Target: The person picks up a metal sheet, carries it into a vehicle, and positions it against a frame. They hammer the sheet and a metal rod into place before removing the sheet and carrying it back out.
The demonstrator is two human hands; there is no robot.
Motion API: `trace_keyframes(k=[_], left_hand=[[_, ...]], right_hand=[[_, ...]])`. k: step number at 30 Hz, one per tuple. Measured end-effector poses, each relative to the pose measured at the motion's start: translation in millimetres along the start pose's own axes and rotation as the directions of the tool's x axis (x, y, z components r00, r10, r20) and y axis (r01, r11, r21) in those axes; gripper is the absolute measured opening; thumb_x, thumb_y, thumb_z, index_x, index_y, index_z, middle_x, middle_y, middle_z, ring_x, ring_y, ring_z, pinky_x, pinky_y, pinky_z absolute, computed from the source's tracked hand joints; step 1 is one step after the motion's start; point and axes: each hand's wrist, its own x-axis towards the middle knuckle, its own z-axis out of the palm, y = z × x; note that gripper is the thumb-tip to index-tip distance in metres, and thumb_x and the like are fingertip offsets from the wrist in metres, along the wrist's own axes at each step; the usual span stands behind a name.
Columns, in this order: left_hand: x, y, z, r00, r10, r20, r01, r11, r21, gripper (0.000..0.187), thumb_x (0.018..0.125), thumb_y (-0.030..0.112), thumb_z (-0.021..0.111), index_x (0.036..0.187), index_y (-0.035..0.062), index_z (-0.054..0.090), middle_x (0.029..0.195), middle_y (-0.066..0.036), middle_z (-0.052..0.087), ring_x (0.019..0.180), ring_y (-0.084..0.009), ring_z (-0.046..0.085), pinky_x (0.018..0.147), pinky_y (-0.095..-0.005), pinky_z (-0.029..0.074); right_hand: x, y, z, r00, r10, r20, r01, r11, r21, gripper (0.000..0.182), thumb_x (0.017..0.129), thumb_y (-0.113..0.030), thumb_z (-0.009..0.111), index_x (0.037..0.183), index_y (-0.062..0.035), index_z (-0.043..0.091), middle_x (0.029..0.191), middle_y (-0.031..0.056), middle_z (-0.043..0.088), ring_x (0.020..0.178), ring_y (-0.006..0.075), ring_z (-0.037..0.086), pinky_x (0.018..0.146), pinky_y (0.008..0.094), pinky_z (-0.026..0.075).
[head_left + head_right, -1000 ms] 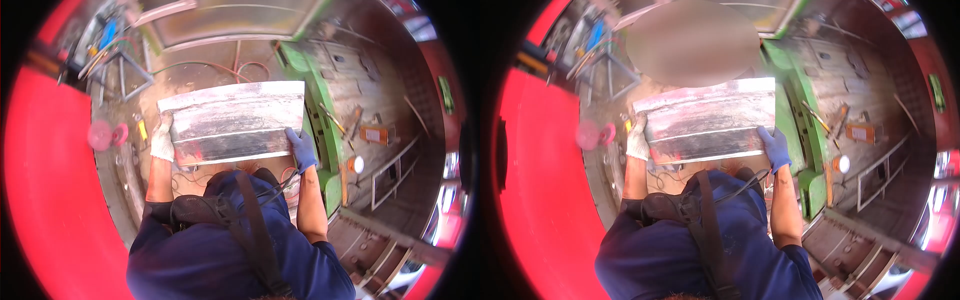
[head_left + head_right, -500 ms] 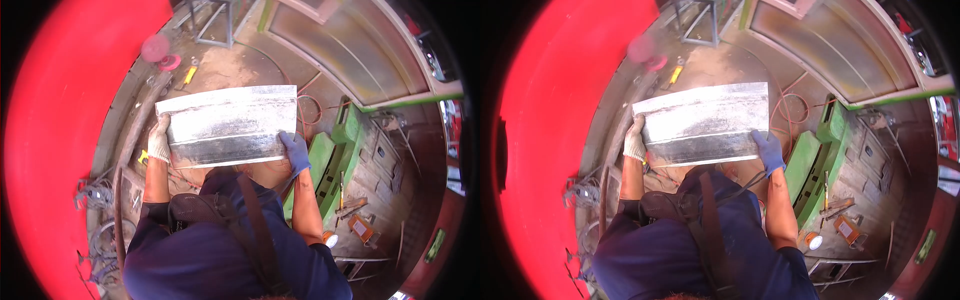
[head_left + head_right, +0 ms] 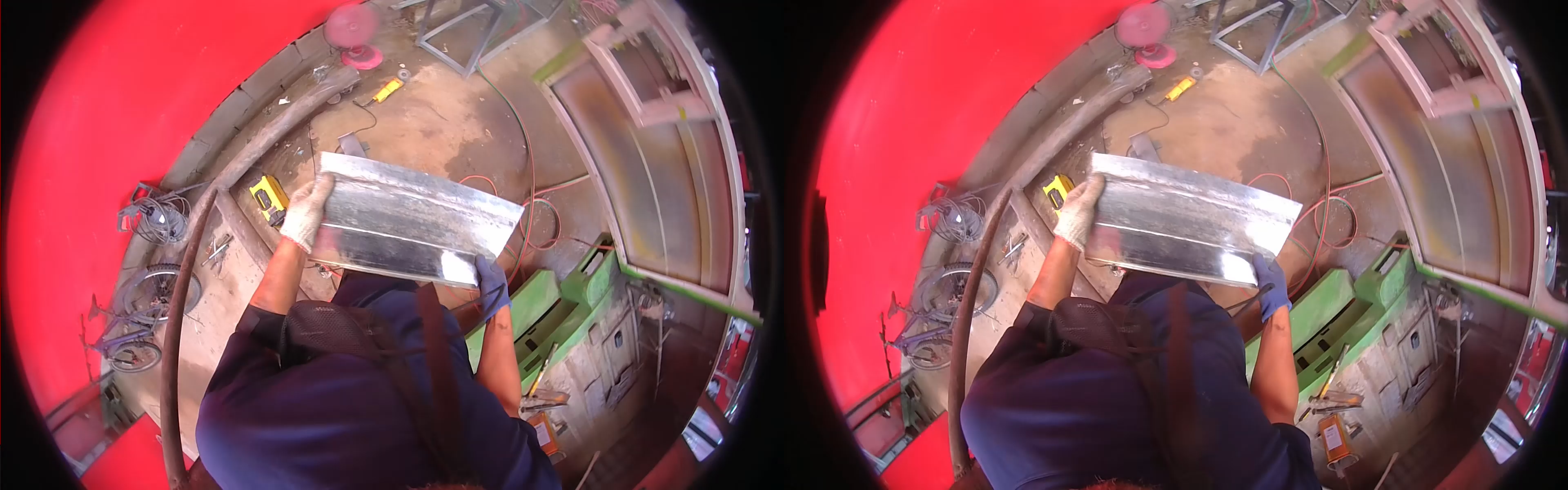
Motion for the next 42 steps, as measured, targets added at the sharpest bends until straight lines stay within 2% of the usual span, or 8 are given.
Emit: trace_keyframes(k=[3, 5, 9, 14, 30, 33, 36, 42], left_hand=[[43, -55, -14, 0.994, -0.079, 0.079, 0.091, 0.982, -0.163, 0.056, 0.098, 0.048, 0.066, 0.122, -0.0025, 0.068, 0.108, -0.008, 0.072, 0.096, -0.0157, 0.065, 0.090, -0.0307, 0.050], [62, -50, -9, 0.995, -0.083, 0.048, 0.085, 0.996, -0.028, 0.060, 0.097, 0.051, 0.065, 0.123, -0.0035, 0.067, 0.108, -0.010, 0.072, 0.098, -0.0175, 0.065, 0.090, -0.0322, 0.050], [104, -59, 18, 0.976, -0.135, 0.169, 0.108, 0.981, 0.160, 0.066, 0.095, 0.053, 0.063, 0.123, -0.0064, 0.066, 0.107, -0.014, 0.072, 0.102, -0.0213, 0.064, 0.091, -0.0352, 0.050], [129, -52, 44, 0.961, -0.173, 0.215, 0.133, 0.973, 0.188, 0.063, 0.094, 0.050, 0.064, 0.122, -0.0072, 0.066, 0.107, -0.014, 0.071, 0.102, -0.0212, 0.064, 0.091, -0.0353, 0.049], [239, 24, 39, 0.986, -0.165, -0.007, 0.165, 0.986, -0.026, 0.050, 0.096, 0.041, 0.067, 0.119, -0.0040, 0.069, 0.099, -0.006, 0.072, 0.088, -0.0132, 0.064, 0.080, -0.0300, 0.050], [286, 37, 52, 0.993, -0.076, -0.087, 0.075, 0.997, -0.023, 0.047, 0.096, 0.039, 0.068, 0.117, -0.0028, 0.070, 0.097, -0.005, 0.072, 0.087, -0.0133, 0.064, 0.080, -0.0297, 0.050], [335, 55, 72, 0.985, -0.104, -0.136, 0.104, 0.995, -0.007, 0.043, 0.096, 0.038, 0.070, 0.112, -0.0019, 0.071, 0.095, -0.004, 0.072, 0.084, -0.0123, 0.063, 0.079, -0.0284, 0.050], [395, 118, 127, 0.997, -0.075, -0.033, 0.077, 0.996, 0.049, 0.039, 0.097, 0.038, 0.070, 0.109, 0.0001, 0.072, 0.094, -0.003, 0.072, 0.082, -0.0092, 0.061, 0.076, -0.0260, 0.050]], right_hand=[[0, 17, 17, 0.997, -0.081, 0.012, 0.082, 0.991, -0.110, 0.041, 0.098, -0.037, 0.066, 0.115, 0.0009, 0.069, 0.100, 0.0030, 0.068, 0.089, 0.0152, 0.060, 0.083, 0.0304, 0.047], [11, 30, 19, 0.983, 0.180, -0.039, -0.151, 0.911, 0.383, 0.035, 0.100, -0.034, 0.066, 0.114, -0.0023, 0.069, 0.096, 0.0008, 0.067, 0.086, 0.0113, 0.058, 0.077, 0.0284, 0.047], [6, -4, -16, 0.926, 0.369, -0.081, -0.377, 0.912, -0.163, 0.031, 0.101, -0.036, 0.065, 0.109, -0.0060, 0.070, 0.095, -0.0022, 0.066, 0.081, 0.0074, 0.056, 0.071, 0.0236, 0.045], [9, -7, -20, 0.883, 0.432, -0.185, -0.385, 0.891, 0.243, 0.040, 0.104, -0.046, 0.056, 0.100, -0.0091, 0.070, 0.072, -0.0079, 0.047, 0.063, 0.0070, 0.040, 0.053, 0.0270, 0.030], [215, -113, 16, 0.912, 0.407, -0.047, -0.393, 0.901, 0.182, 0.039, 0.100, -0.029, 0.065, 0.122, 0.0035, 0.064, 0.114, 0.0076, 0.070, 0.096, 0.0130, 0.064, 0.086, 0.0298, 0.051], [293, -119, 26, 0.958, 0.271, 0.097, -0.286, 0.932, 0.223, 0.034, 0.097, -0.050, 0.066, 0.098, -0.0159, 0.066, 0.074, -0.0069, 0.044, 0.066, 0.0080, 0.044, 0.053, 0.0241, 0.032], [375, -126, 20, 0.842, 0.502, 0.197, -0.520, 0.852, 0.056, 0.064, 0.093, -0.057, 0.066, 0.132, -0.0063, 0.056, 0.112, 0.0055, 0.054, 0.102, 0.0234, 0.056, 0.085, 0.0398, 0.058], [478, -156, 6, 0.759, 0.561, 0.330, -0.628, 0.764, 0.146, 0.084, 0.092, -0.059, 0.064, 0.157, -0.0120, 0.036, 0.156, 0.0063, 0.039, 0.141, 0.0294, 0.037, 0.099, 0.0460, 0.053]])
